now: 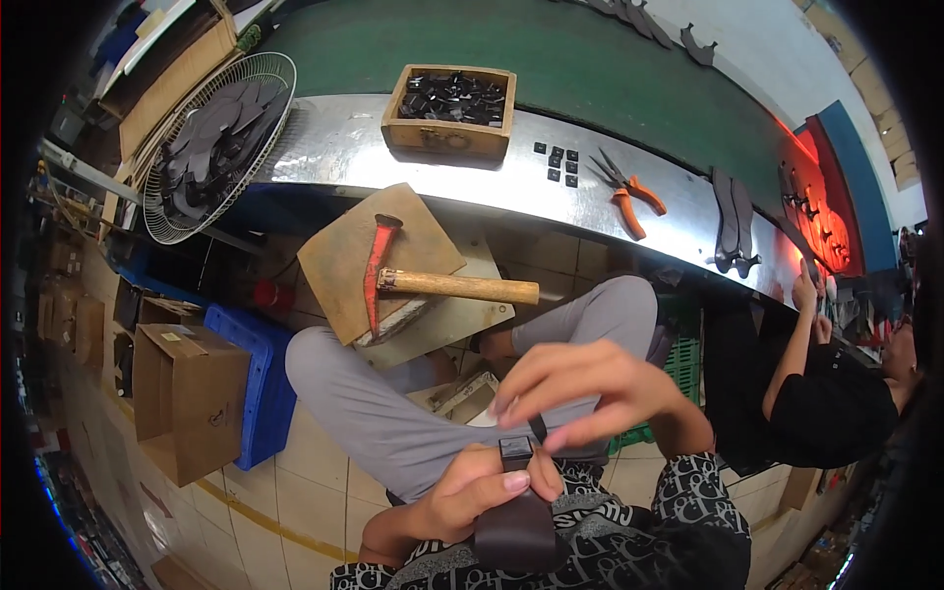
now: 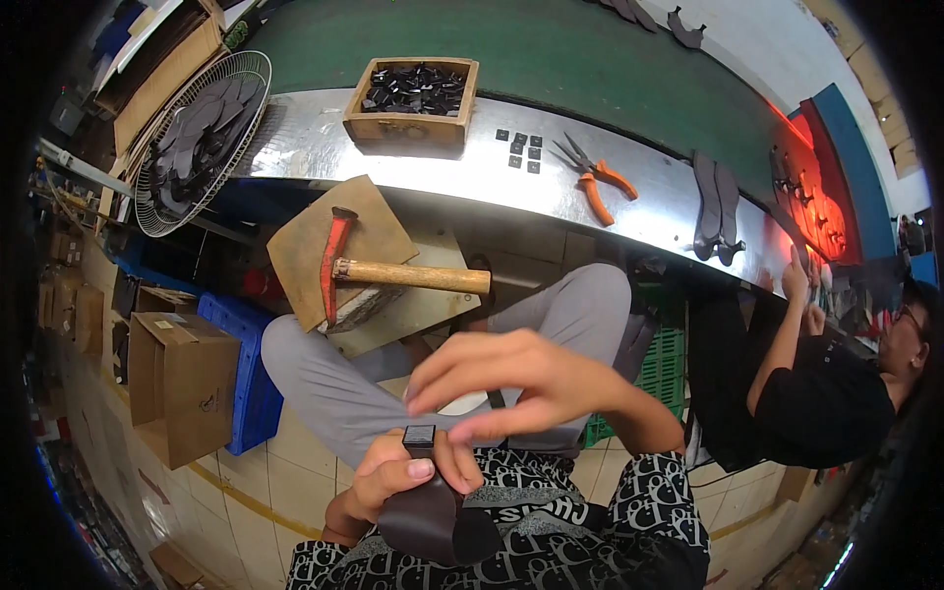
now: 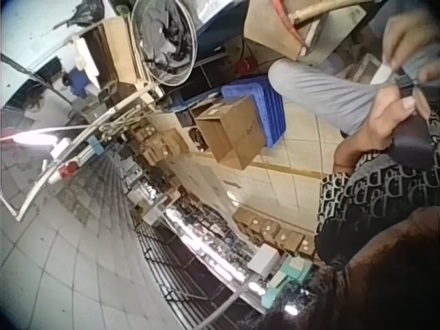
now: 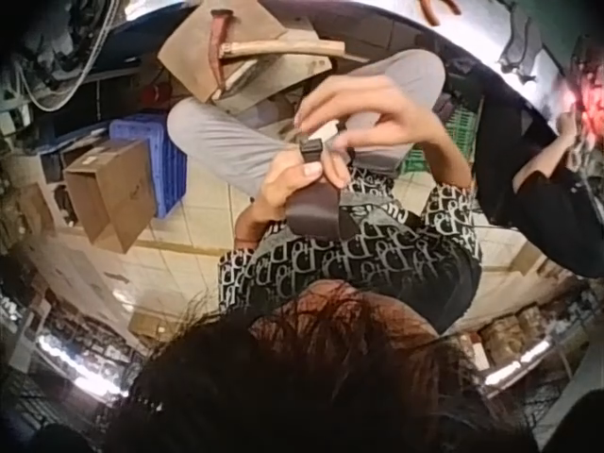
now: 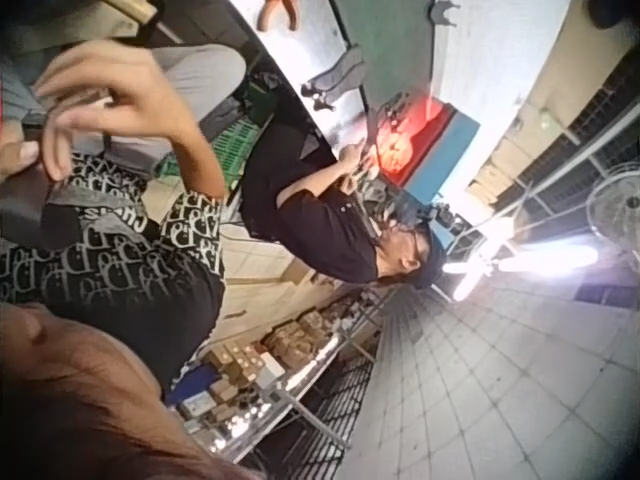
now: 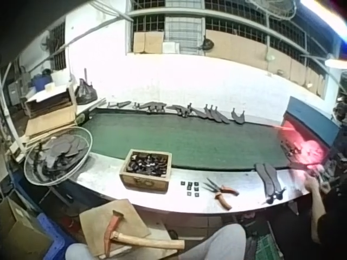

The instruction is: Manually assemble and secure components of a shoe upper using tools.

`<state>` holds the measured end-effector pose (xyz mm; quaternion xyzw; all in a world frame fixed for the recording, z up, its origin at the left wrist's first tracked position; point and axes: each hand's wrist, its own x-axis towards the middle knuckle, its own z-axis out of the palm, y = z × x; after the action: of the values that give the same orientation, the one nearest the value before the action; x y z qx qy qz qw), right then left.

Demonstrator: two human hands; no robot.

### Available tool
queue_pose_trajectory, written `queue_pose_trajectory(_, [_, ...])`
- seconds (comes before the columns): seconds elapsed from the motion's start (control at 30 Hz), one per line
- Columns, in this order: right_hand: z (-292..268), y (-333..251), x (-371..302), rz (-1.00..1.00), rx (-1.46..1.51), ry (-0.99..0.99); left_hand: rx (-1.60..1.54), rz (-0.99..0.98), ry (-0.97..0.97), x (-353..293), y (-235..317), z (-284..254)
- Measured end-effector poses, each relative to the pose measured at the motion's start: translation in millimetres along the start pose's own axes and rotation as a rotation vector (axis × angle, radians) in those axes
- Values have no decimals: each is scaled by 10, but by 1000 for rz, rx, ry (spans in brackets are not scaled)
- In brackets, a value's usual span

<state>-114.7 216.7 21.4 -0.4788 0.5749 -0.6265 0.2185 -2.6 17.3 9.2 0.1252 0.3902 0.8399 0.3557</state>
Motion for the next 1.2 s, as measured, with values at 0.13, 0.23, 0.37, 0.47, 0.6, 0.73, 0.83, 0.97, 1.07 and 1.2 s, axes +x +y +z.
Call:
queue_pose_trajectory(0.13, [102, 112, -11, -27, 196, -20, -7, -69, 103, 14, 27, 67])
queue_pose_trajectory(0.23, [129, 176, 3, -49, 251, -31, -17, -77, 77, 13, 54, 81])
queue_pose_trajectory(0.37, [167, 245, 45, -85, 332, -48, -20, -77, 41, -10, 37, 72])
queue_pose_trajectory(0.47, [195, 277, 75, -104, 370, -58, -29, -95, -1, 9, 28, 78])
queue_pose_trajectory(0.6, [254, 312, 60, -59, 398, -48, -15, -84, 7, 6, 20, 86])
queue_pose_trajectory(0.73, [276, 337, 58, -104, 393, -52, 5, -94, -54, -9, 20, 59])
queue_pose_trajectory(0.83, [296, 345, 44, -127, 384, -51, 36, -79, -88, -16, 6, 44])
queue_pose_trajectory(0.97, [279, 348, 31, -120, 409, -65, 147, -35, -111, -9, 14, 40])
queue_pose_trajectory(1.07, [240, 341, 18, -82, 433, -105, 136, -5, -124, -2, -22, 26])
queue_pose_trajectory(1.2, [264, 337, 61, -73, 466, -103, 171, -19, -83, 27, 21, 82])
